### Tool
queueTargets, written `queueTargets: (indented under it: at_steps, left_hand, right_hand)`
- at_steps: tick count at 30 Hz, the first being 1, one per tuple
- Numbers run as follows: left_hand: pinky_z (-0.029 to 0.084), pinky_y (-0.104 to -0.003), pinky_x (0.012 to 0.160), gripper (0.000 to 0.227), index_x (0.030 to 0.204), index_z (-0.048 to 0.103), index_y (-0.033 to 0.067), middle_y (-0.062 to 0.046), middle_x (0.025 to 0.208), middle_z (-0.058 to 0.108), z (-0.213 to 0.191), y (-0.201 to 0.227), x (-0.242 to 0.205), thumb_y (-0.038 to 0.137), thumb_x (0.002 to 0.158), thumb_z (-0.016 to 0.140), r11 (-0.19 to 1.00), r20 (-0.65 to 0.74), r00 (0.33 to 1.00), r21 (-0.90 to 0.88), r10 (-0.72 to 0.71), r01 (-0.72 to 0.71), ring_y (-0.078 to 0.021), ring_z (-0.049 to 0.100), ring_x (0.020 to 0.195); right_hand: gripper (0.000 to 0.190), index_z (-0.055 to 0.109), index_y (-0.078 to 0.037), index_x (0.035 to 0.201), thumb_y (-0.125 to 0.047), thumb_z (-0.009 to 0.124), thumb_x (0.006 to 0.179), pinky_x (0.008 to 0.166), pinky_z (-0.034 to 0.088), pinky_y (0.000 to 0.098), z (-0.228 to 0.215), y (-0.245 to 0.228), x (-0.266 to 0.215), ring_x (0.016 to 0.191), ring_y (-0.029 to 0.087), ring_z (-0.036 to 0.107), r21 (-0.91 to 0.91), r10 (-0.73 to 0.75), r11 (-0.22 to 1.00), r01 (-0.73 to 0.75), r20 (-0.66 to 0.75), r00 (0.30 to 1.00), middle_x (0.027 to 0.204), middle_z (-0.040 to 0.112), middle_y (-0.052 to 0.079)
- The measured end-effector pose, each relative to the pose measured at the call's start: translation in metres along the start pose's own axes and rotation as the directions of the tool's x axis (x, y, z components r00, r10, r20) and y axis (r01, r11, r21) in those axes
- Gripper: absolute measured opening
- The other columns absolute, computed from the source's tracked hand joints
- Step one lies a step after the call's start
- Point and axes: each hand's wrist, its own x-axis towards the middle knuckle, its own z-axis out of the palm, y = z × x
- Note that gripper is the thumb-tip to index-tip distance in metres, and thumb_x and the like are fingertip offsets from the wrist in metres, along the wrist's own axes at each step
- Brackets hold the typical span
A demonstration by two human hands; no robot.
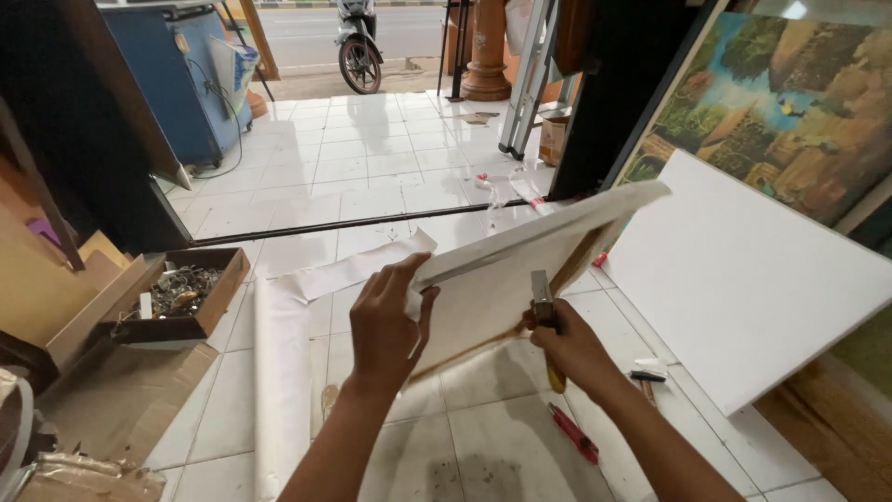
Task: Stretching a white canvas over a wooden frame and securing it with a manual staple gun.
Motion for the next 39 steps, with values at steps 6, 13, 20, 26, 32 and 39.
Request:
queueTargets:
  at_steps: [6,13,20,26,32,39]
  left_hand:
    - [0.066,-0.039,0.09,0.056,0.128,0.076,0.0172,-0.001,0.119,0.085,-0.007,-0.065,-0.103,0.0,0.078,0.094,0.998,0.131,0.989,-0.011,-0.062,0.064,-0.0237,0.082,0.102]
    - [0.07,-0.036,0.096,0.046,0.116,0.074,0.0146,0.002,0.126,0.084,0.003,-0.087,-0.216,-0.005,0.078,0.091,0.964,0.153,0.952,0.044,-0.265,0.262,-0.0224,0.083,0.106]
    - [0.07,-0.037,0.095,0.047,0.114,0.072,0.0166,0.001,0.131,0.082,0.004,-0.106,-0.236,-0.006,0.077,0.09,0.926,0.125,0.917,0.057,-0.379,0.374,-0.0236,0.083,0.107]
    - [0.066,-0.039,0.102,0.045,0.12,0.071,0.0147,0.0,0.128,0.083,0.001,-0.122,-0.213,-0.006,0.084,0.088,0.893,0.12,0.885,0.099,-0.449,0.439,-0.0243,0.081,0.112]
    - [0.046,-0.061,0.1,0.073,0.142,0.055,0.0215,-0.009,0.135,0.057,-0.008,-0.124,-0.157,0.017,0.078,0.091,0.82,0.182,0.91,0.524,-0.373,0.232,-0.037,0.053,0.122]
    - [0.019,-0.073,0.132,0.084,0.16,0.055,0.0279,-0.007,0.151,0.061,0.035,-0.034,-0.067,0.037,0.086,0.092,0.914,0.517,0.855,0.326,0.039,-0.24,-0.0381,0.047,0.153]
  right_hand:
    - [0.046,0.074,0.0,0.114,-0.041,0.076,0.091,0.081,0.056,0.0379,-0.024,0.148,0.051,0.087,0.028,0.071,-0.415,0.324,0.859,-0.298,-0.008,0.946,0.093,0.076,0.014]
    - [0.082,0.067,-0.004,0.152,-0.04,0.092,0.083,0.103,0.064,0.0412,-0.016,0.392,0.074,0.12,0.035,0.08,-0.588,0.278,0.767,-0.257,-0.057,0.959,0.139,0.08,0.019]
    - [0.064,0.061,-0.01,0.154,-0.04,0.077,0.1,0.103,0.056,0.0423,-0.002,0.361,0.044,0.115,0.028,0.072,-0.569,0.194,0.782,-0.254,-0.165,0.967,0.13,0.075,0.011]
    - [0.052,0.079,0.005,0.142,-0.018,0.076,0.095,0.109,0.061,0.039,0.022,0.159,-0.018,0.124,0.029,0.078,0.078,0.353,0.909,-0.41,0.379,0.855,0.138,0.085,0.018]
    - [0.066,0.072,0.017,0.141,-0.034,0.064,0.1,0.1,0.054,0.044,0.043,0.089,-0.019,0.122,0.034,0.069,0.504,0.168,0.802,-0.322,0.328,0.93,0.134,0.078,0.029]
    - [0.067,0.069,0.006,0.138,-0.053,0.058,0.11,0.112,0.047,0.0553,0.062,0.025,0.002,0.134,0.038,0.066,0.63,-0.002,0.748,-0.21,0.318,0.948,0.149,0.071,0.031]
